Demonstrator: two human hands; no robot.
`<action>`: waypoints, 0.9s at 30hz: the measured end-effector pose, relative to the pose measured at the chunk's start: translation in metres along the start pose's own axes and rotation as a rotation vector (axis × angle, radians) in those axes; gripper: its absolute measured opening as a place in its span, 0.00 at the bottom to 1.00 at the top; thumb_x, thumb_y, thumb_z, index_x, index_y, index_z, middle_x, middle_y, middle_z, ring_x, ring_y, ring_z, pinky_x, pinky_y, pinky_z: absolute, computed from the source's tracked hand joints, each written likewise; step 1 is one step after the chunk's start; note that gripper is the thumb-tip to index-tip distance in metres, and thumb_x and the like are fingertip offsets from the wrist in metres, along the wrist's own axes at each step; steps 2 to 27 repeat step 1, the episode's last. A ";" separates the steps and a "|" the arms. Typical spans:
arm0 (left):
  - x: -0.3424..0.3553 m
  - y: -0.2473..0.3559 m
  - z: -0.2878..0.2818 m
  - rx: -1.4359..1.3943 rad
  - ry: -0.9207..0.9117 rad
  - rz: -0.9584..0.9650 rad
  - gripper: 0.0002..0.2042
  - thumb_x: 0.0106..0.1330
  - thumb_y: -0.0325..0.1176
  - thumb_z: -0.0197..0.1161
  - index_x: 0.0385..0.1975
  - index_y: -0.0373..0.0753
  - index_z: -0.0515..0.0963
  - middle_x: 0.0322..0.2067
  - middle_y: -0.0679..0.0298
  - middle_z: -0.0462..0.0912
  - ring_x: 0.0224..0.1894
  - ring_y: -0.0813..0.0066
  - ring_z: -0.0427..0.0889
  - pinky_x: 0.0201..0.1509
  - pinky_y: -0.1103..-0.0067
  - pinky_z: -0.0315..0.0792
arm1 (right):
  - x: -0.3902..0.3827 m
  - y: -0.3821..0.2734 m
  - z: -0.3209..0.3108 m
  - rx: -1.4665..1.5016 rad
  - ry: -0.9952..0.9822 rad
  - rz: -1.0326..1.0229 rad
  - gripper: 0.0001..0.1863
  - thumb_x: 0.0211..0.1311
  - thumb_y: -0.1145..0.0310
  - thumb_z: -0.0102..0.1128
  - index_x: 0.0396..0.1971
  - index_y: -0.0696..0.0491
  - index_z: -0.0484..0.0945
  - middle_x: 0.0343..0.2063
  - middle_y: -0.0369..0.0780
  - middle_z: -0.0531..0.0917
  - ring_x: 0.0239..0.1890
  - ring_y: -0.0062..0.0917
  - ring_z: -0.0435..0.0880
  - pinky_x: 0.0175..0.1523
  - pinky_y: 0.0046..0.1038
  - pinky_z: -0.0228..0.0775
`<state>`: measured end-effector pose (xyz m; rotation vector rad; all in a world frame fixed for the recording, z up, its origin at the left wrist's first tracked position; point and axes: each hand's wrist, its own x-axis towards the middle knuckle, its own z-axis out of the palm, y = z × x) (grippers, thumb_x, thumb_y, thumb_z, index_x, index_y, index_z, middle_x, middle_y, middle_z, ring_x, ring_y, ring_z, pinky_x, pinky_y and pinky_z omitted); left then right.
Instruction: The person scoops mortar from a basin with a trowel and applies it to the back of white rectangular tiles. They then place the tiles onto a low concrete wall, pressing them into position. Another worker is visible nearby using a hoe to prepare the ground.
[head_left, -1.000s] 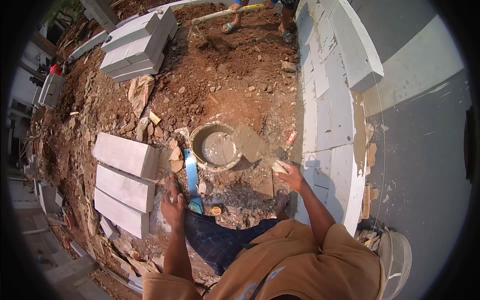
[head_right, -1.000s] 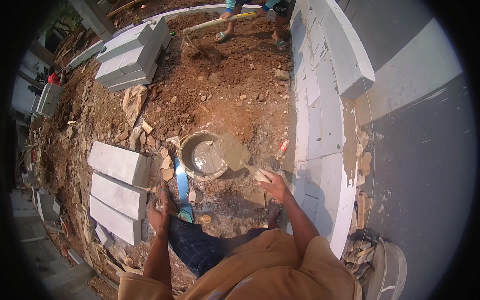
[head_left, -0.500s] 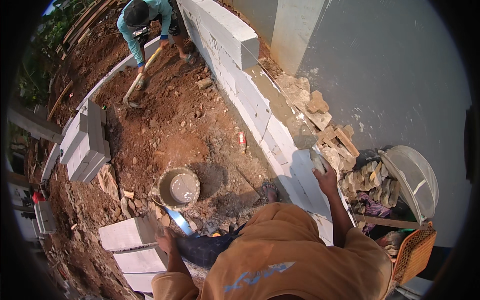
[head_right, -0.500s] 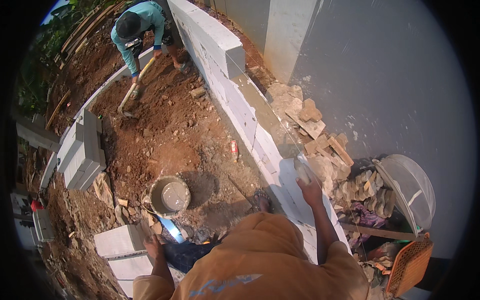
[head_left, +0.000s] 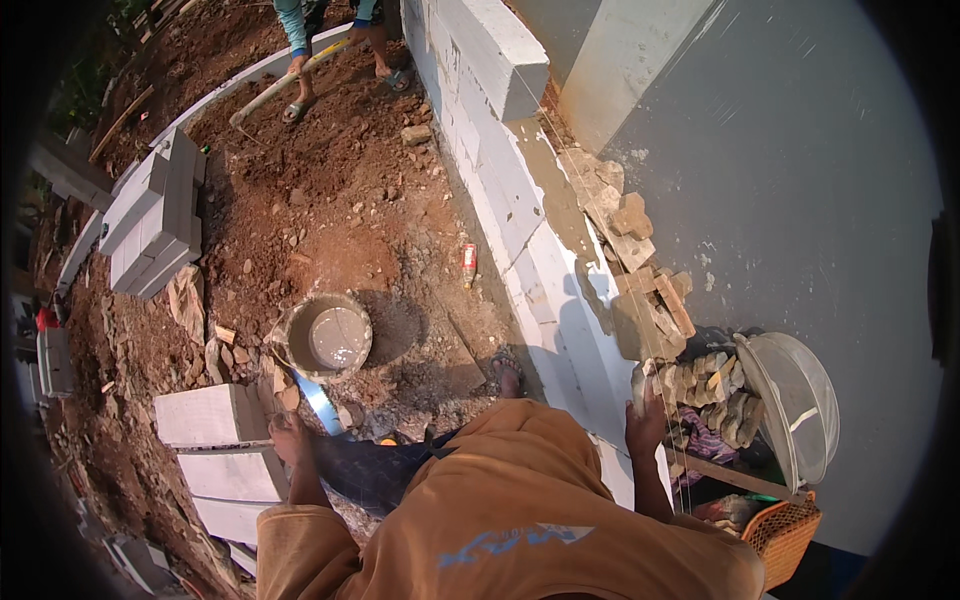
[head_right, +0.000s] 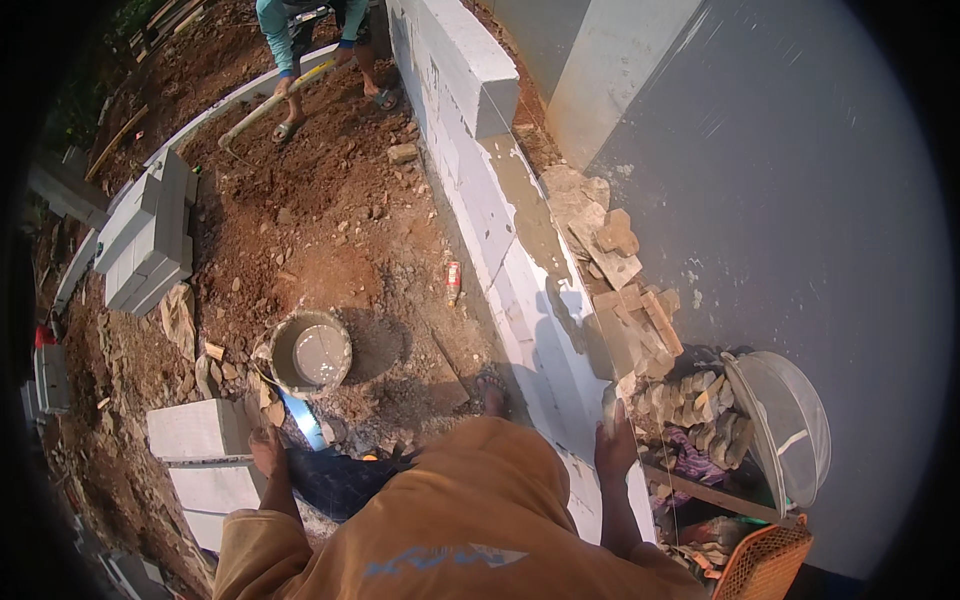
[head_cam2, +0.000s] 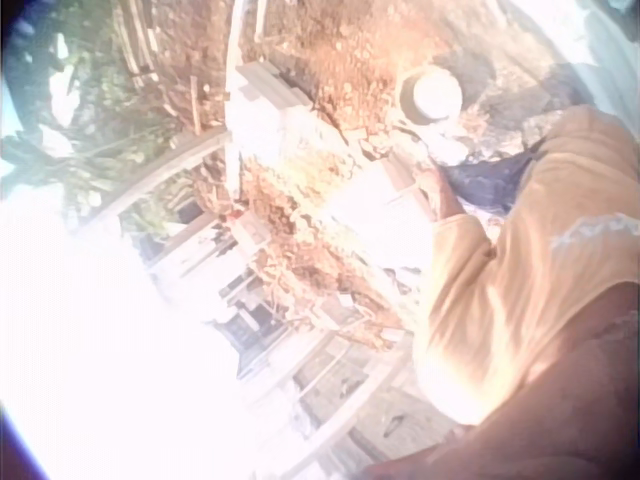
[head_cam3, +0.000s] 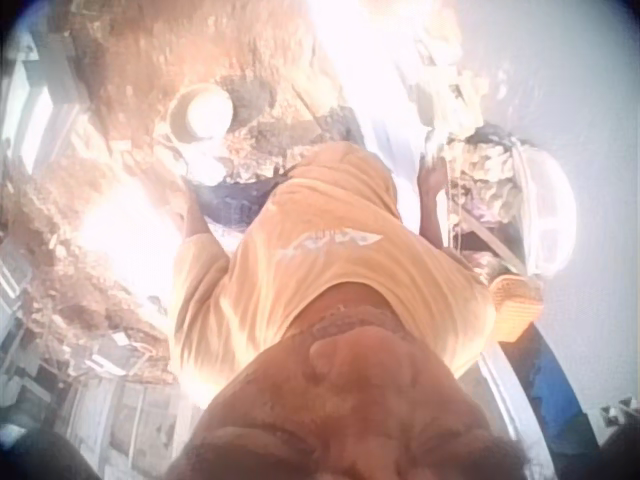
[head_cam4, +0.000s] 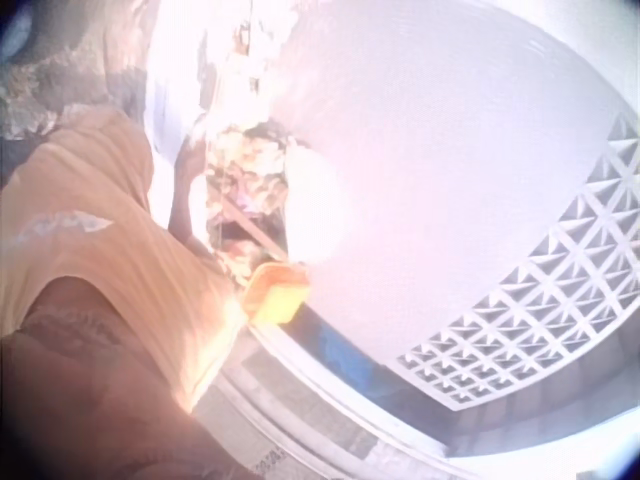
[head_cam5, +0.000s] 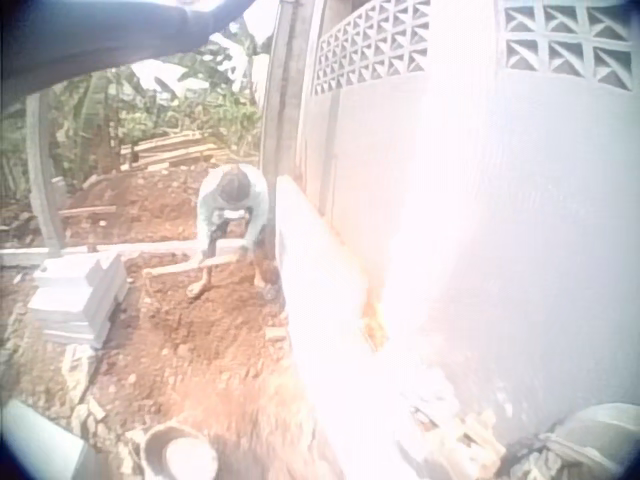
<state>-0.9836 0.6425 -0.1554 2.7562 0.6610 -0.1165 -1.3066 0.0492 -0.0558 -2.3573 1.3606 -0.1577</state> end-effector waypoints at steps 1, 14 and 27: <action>-0.005 0.014 -0.008 -0.017 -0.004 -0.019 0.32 0.65 0.57 0.61 0.58 0.36 0.75 0.58 0.44 0.76 0.61 0.44 0.75 0.65 0.58 0.68 | 0.003 -0.015 -0.011 -0.078 -0.122 0.146 0.35 0.62 0.67 0.66 0.70 0.49 0.67 0.60 0.54 0.77 0.62 0.43 0.77 0.67 0.37 0.66; -0.005 0.014 -0.008 -0.017 -0.004 -0.019 0.32 0.65 0.57 0.61 0.58 0.36 0.75 0.58 0.44 0.76 0.61 0.44 0.75 0.65 0.58 0.68 | 0.003 -0.015 -0.011 -0.078 -0.122 0.146 0.35 0.62 0.67 0.66 0.70 0.49 0.67 0.60 0.54 0.77 0.62 0.43 0.77 0.67 0.37 0.66; -0.005 0.014 -0.008 -0.017 -0.004 -0.019 0.32 0.65 0.57 0.61 0.58 0.36 0.75 0.58 0.44 0.76 0.61 0.44 0.75 0.65 0.58 0.68 | 0.003 -0.015 -0.011 -0.078 -0.122 0.146 0.35 0.62 0.67 0.66 0.70 0.49 0.67 0.60 0.54 0.77 0.62 0.43 0.77 0.67 0.37 0.66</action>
